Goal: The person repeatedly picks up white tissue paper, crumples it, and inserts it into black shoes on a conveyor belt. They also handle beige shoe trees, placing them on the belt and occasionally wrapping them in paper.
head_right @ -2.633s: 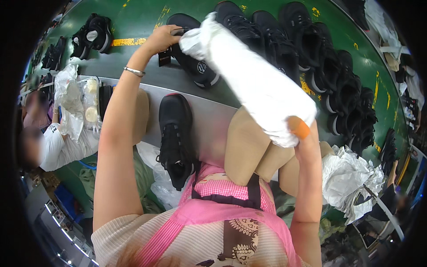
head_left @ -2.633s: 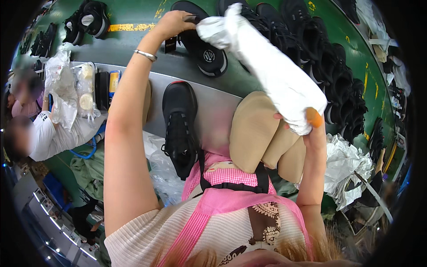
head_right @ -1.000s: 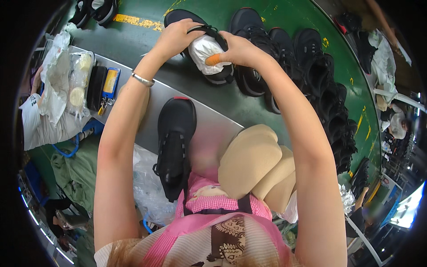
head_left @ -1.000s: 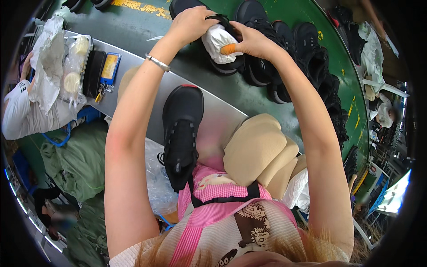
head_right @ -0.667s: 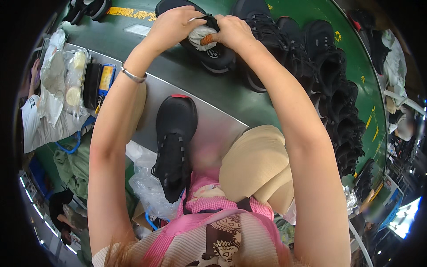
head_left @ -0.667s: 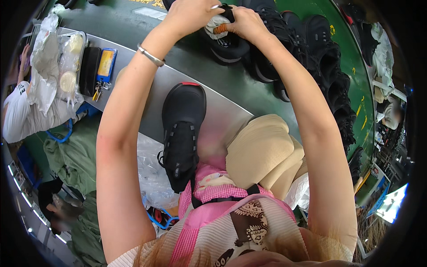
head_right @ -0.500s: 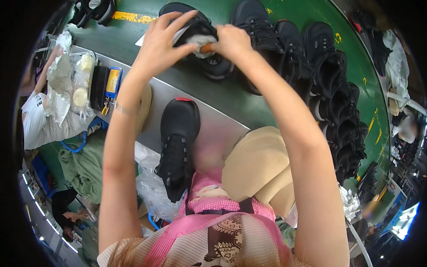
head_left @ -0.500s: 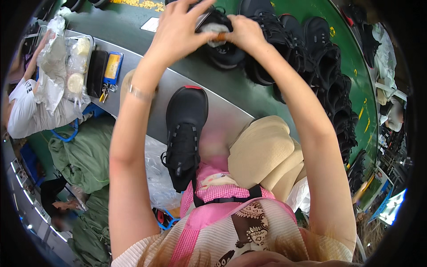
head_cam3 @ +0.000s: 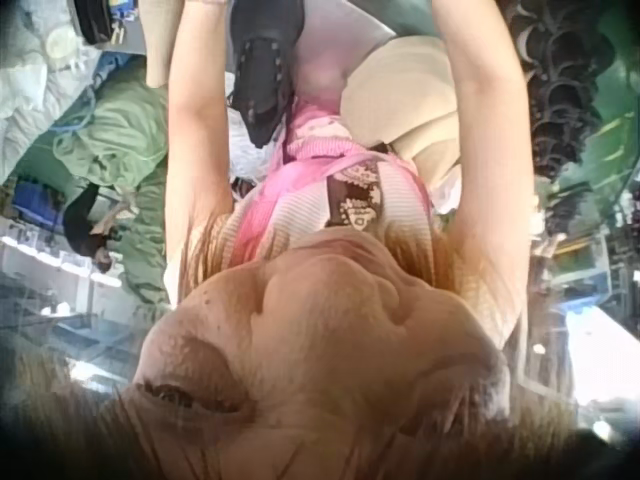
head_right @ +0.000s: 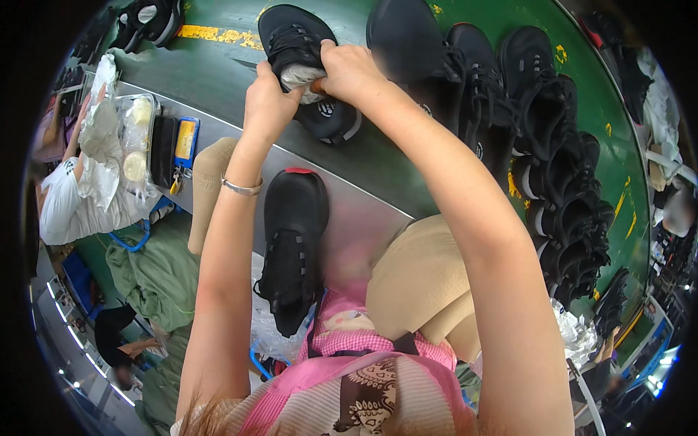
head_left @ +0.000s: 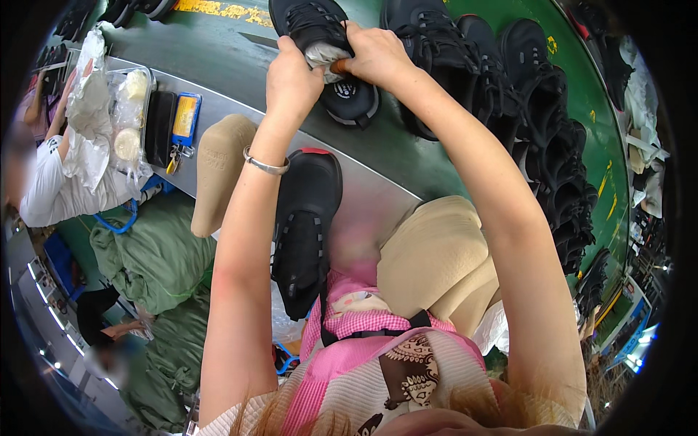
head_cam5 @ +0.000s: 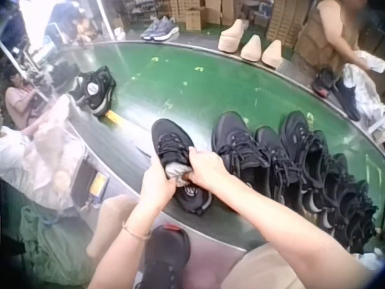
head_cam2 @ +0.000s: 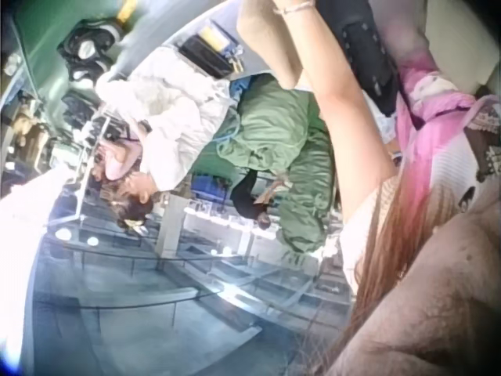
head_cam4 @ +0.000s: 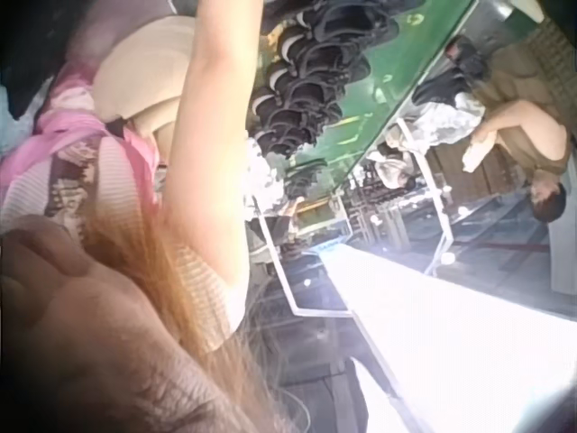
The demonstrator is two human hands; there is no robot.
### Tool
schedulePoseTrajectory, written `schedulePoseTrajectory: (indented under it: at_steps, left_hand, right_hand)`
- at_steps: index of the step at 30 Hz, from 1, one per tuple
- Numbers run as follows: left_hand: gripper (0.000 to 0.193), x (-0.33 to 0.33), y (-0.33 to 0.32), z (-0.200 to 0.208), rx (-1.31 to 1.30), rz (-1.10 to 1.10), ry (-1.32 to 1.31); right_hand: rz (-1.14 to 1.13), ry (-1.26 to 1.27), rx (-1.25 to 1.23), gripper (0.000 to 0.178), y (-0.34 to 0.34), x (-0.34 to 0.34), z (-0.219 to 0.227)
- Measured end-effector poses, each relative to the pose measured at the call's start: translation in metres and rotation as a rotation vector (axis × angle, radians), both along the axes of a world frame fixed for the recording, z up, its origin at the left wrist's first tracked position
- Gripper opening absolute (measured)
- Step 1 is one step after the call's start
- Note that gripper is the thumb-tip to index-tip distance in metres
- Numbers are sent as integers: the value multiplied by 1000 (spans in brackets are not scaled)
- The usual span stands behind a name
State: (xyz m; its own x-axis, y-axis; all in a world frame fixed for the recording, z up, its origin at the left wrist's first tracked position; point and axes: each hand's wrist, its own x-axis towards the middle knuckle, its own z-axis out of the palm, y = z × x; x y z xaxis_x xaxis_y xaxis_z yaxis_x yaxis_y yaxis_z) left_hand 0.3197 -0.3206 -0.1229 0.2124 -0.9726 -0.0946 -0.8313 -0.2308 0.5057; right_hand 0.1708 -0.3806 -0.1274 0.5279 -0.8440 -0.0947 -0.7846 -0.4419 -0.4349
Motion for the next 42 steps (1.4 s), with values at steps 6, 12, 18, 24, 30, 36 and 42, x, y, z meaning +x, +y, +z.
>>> schedulePoseTrajectory:
  at_steps: [6,12,18,24,30,36,42]
  left_hand:
    - [37,-16,5,-12,-112,112,-176]
    - [58,4,4,-9,-88,248,87]
    - [52,65,-27,-68,-38,184,269]
    - [58,137,-117,5,-423,-16,-540]
    - [24,-53,-48,84,-184,-449,188]
    - [87,-155,-26,-27,272,-500,184]
    - [52,-190,-7,-15,212,-577,-132]
  right_hand:
    - [-227,-75,-233,42,14,20,-33]
    - [-314,-87,-187,42,17,25,-24]
    - [-178,-140,-7,31,53,-15,33]
    - [-388,-60,-182,25,119,-160,105]
    - [-668,257,-227,54,137,-278,58]
    - [-688,275,20,49,116,-265,21]
    - [-600,261,-13,38,162,-299,7]
